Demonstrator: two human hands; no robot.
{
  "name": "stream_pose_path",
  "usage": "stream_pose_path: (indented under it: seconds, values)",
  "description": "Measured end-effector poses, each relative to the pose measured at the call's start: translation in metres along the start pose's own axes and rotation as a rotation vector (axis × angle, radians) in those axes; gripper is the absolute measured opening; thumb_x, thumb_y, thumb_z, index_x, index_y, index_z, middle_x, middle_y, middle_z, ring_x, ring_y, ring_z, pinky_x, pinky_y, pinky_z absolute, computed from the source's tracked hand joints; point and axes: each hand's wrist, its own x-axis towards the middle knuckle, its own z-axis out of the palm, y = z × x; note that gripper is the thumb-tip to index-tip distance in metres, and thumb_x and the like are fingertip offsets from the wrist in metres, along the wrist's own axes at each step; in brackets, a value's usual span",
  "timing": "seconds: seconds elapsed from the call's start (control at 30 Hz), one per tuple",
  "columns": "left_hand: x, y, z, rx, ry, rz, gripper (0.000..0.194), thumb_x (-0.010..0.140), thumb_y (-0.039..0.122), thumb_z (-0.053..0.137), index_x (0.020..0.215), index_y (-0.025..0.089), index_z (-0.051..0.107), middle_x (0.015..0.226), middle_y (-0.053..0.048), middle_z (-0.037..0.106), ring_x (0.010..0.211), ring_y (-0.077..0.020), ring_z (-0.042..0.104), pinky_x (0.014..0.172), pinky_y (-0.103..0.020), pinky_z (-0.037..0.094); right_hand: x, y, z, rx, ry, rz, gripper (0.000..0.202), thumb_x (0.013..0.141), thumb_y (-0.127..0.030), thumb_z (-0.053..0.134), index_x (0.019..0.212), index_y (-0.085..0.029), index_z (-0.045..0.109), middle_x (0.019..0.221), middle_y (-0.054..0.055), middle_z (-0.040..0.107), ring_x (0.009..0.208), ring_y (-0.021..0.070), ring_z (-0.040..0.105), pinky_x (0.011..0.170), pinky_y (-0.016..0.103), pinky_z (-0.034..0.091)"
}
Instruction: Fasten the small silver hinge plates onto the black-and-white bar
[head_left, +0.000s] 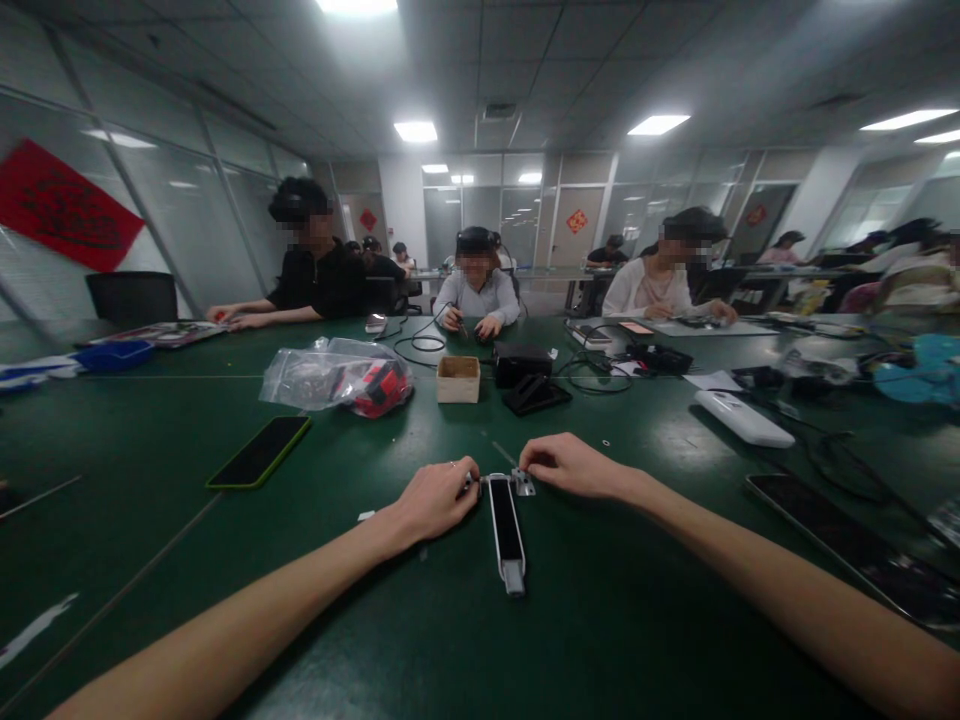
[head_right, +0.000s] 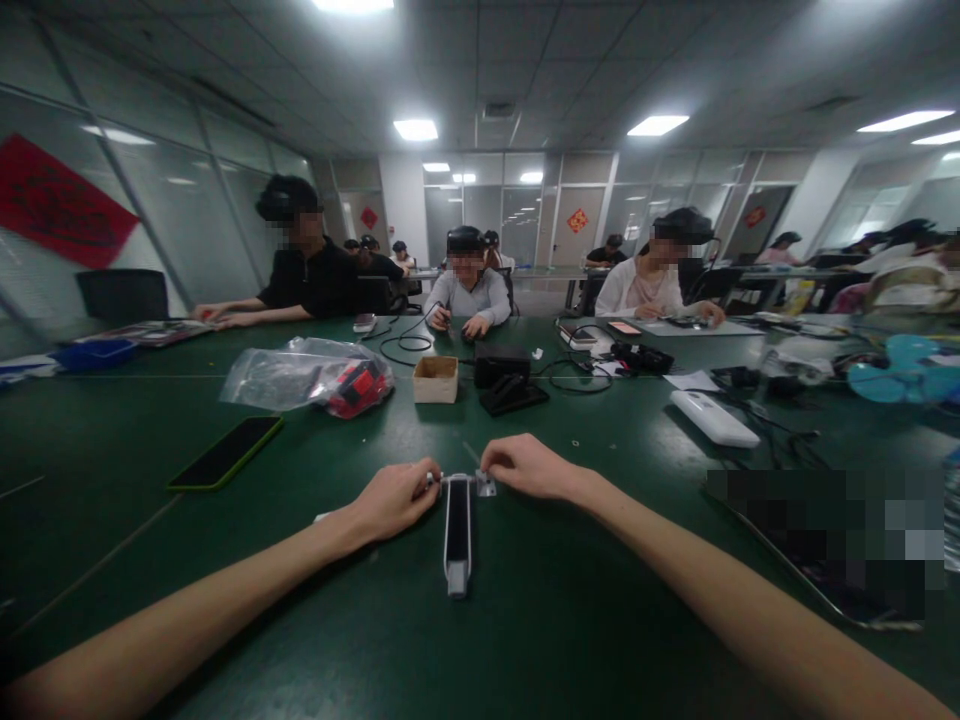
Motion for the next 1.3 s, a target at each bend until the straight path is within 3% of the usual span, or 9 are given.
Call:
stream_pose_path:
  seconds: [0.37, 1.3]
  values:
    - [-0.0007, -0.0022, 0.002, 0.002, 0.027, 0.029, 0.014, 0.09, 0.025, 0.042, 0.098, 0.018, 0.051, 0.076, -0.003, 0.063, 0.066, -0.0175, 0.06, 0.06, -0.025, 0.041, 0.0016, 0.0027, 0.0106, 0.05, 0.014, -0.018, 0.013, 0.087, -0.025, 0.051, 0.093, -0.018, 0.061, 0.093, 0.001, 0.061, 0.079, 0.013, 0.056, 0.07, 0.025, 0.046]
    - [-0.0003, -0.0006, -0.0009, -0.011, -0.016, 0.0, 0.014, 0.089, 0.025, 0.042, 0.097, 0.018, 0.052, 0.079, -0.004, 0.063, 0.069, -0.0179, 0.06, 0.061, -0.025, 0.041, -0.0001, 0.0031, 0.0087, 0.152, -0.009, 0.022, 0.018, 0.085, -0.029, 0.055, 0.096, -0.018, 0.065, 0.091, 0.002, 0.063, 0.074, 0.013, 0.057, 0.065, 0.025, 0.046]
